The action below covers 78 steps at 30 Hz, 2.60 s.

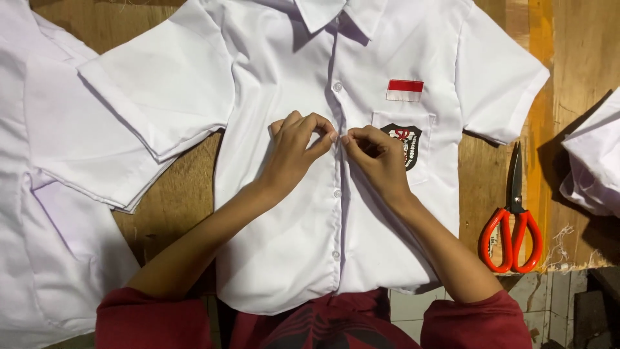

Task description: Buttoning and folding a white school uniform shirt on a wooden work table.

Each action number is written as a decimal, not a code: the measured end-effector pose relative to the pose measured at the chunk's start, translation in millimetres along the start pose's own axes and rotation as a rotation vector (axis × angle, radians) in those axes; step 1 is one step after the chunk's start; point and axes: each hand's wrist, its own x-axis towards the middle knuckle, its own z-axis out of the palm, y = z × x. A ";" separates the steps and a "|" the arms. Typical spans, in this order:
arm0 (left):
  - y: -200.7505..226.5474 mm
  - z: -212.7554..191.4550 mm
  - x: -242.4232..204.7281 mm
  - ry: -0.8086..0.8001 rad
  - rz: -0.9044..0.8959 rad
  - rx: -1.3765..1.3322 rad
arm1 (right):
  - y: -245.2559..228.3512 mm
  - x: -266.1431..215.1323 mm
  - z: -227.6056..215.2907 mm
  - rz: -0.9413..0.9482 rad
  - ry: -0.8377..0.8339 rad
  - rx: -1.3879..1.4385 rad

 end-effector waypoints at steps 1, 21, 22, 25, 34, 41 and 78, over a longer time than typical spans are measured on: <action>1.5 -1.0 -0.9 0.004 0.004 -0.002 | -2.7 -0.6 0.0 -0.005 0.000 -0.003; 1.2 -2.2 -1.4 0.025 -0.018 -0.131 | -8.8 -0.3 -0.3 0.130 0.013 0.127; 1.4 -1.8 -1.6 0.025 -0.018 -0.133 | -8.7 -0.4 -0.4 0.130 0.013 0.126; 2.5 -1.4 -2.0 0.034 -0.018 -0.137 | -9.7 -0.6 0.6 0.142 0.020 0.141; 0.5 -1.9 -2.6 0.055 -0.002 -0.146 | -15.9 3.8 2.6 0.107 0.040 0.083; -1.1 -0.6 -2.8 0.048 -0.018 -0.178 | -21.1 6.2 -2.6 0.240 -0.027 0.099; -12.1 -0.8 -0.1 0.032 -0.034 -0.244 | -43.6 23.5 -15.0 0.114 -0.219 -0.125</action>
